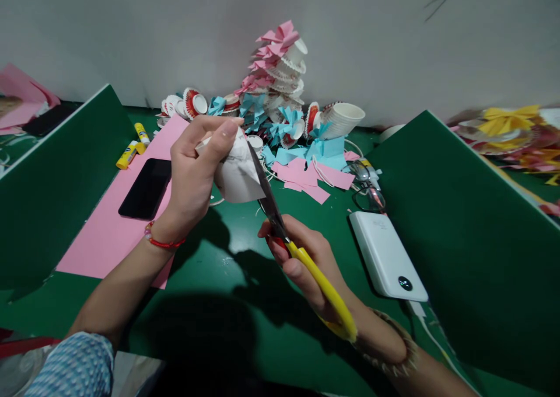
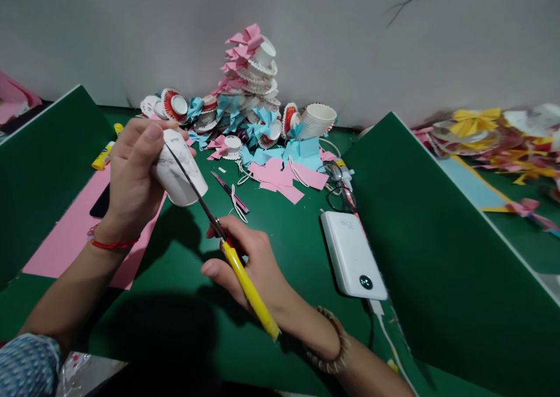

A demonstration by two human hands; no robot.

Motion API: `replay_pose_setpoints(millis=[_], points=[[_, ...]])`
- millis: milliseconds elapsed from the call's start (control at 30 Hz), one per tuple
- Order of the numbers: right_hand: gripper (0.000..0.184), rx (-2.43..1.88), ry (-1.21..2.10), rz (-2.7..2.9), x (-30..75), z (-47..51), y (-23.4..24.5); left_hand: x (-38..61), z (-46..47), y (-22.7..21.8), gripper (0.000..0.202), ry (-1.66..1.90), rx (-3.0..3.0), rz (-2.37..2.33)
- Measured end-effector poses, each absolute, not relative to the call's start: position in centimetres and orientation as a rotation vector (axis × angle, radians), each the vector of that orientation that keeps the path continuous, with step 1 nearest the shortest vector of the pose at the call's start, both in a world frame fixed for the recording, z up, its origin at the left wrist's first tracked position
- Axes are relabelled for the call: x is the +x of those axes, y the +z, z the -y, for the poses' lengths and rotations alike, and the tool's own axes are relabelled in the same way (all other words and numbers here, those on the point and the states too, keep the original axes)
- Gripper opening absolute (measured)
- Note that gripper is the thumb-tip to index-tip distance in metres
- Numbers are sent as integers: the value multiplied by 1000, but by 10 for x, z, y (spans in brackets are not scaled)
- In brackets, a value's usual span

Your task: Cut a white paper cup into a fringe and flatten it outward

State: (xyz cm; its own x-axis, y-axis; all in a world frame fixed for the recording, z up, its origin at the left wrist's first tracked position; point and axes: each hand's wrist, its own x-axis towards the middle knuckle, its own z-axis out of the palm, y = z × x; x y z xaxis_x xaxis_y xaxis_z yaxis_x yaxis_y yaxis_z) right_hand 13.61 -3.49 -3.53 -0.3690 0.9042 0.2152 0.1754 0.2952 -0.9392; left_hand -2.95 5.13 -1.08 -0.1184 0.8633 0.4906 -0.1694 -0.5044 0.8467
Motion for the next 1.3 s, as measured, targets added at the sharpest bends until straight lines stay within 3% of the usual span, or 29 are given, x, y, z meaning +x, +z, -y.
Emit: replay_pose_setpoints(millis=[500,1300], points=[[52,-997,1059,1766,135,36,-35,-29,-51,-9,32,1709,1335,-795],[52,-1047,969,1778,133,37,-36,-25,-45,-6,24,1730,1318,-779]])
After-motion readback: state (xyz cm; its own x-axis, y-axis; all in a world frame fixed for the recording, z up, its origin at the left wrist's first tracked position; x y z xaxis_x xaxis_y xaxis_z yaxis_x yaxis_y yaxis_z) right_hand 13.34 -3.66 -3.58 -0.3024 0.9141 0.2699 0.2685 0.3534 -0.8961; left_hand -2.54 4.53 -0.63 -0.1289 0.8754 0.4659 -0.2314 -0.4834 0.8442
